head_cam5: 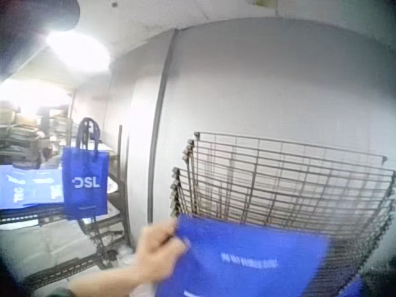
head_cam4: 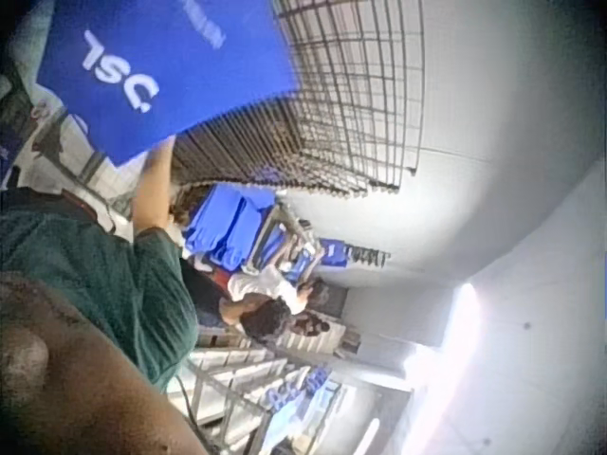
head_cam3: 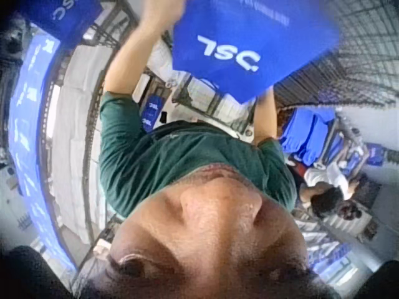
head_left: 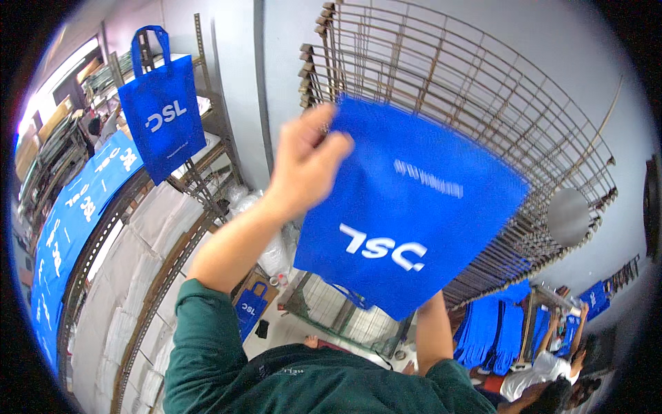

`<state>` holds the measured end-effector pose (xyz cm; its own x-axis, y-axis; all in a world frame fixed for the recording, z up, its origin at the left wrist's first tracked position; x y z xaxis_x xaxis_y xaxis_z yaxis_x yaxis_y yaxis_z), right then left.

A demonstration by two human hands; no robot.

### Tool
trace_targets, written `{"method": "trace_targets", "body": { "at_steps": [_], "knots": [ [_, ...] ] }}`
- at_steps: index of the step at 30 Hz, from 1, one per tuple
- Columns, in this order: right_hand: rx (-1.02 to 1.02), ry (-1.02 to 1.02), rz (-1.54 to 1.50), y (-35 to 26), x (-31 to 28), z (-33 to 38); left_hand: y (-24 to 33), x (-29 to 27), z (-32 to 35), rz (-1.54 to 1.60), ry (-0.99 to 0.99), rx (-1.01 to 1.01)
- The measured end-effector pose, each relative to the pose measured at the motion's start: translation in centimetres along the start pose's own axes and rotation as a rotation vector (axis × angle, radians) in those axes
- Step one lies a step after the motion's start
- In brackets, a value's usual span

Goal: The person repeatedly picks up blue tote bags from a shelf and the floor, unfolds them, and hangs them on a metal rack. They also place some bags on the floor and a chair while organizing the items in the room.

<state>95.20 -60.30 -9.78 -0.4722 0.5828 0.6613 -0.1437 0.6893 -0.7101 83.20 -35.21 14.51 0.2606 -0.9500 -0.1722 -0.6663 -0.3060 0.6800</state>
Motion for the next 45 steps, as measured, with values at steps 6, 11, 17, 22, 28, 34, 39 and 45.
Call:
{"method": "trace_targets", "body": {
  "at_steps": [6, 11, 17, 22, 28, 34, 39, 45],
  "knots": [
    [-0.02, -0.353, -0.395, -0.2, 8.4, 0.8, -0.2, -10.9, -3.0, 0.212, 0.333, -0.083],
    [-0.04, -0.482, 0.144, -2.3, 16.6, -1.7, -2.6, -15.6, -3.1, 0.2, 0.413, -0.089],
    [-0.14, -0.547, 0.727, -3.4, 17.8, -6.2, -2.2, -17.9, -6.6, -0.046, 0.412, 0.062],
    [-0.295, -0.457, 0.424, -9.6, 25.9, -12.7, -1.1, -21.9, -18.2, 0.178, 0.286, -0.033],
    [-0.476, -0.539, 0.505, -12.9, 28.2, -28.2, -6.8, -19.2, -18.3, 0.553, 0.173, -0.388],
    [-0.326, -0.295, 0.639, -12.5, 26.4, -33.3, -12.6, -14.1, -19.1, 0.608, 0.162, -0.329],
    [-0.242, -0.305, 0.694, -11.0, 27.2, -33.6, -17.4, -15.6, -22.5, 0.278, 0.253, -0.389],
    [-0.324, -0.237, 0.891, -10.7, 26.0, -34.6, -20.4, -16.1, -22.6, 0.137, 0.274, -0.38]
  ]
}}
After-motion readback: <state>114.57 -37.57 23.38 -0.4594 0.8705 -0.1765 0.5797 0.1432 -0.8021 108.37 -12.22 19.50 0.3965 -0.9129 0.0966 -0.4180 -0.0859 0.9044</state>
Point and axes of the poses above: each hand's wrist, its own z-axis away from the middle knuckle, its own x-axis out of the palm, y = z × x, the point moved 3 cm from there along -z, towards the middle knuckle, and after that the axes turned 13 degrees about -y, right-handed, at the moved point
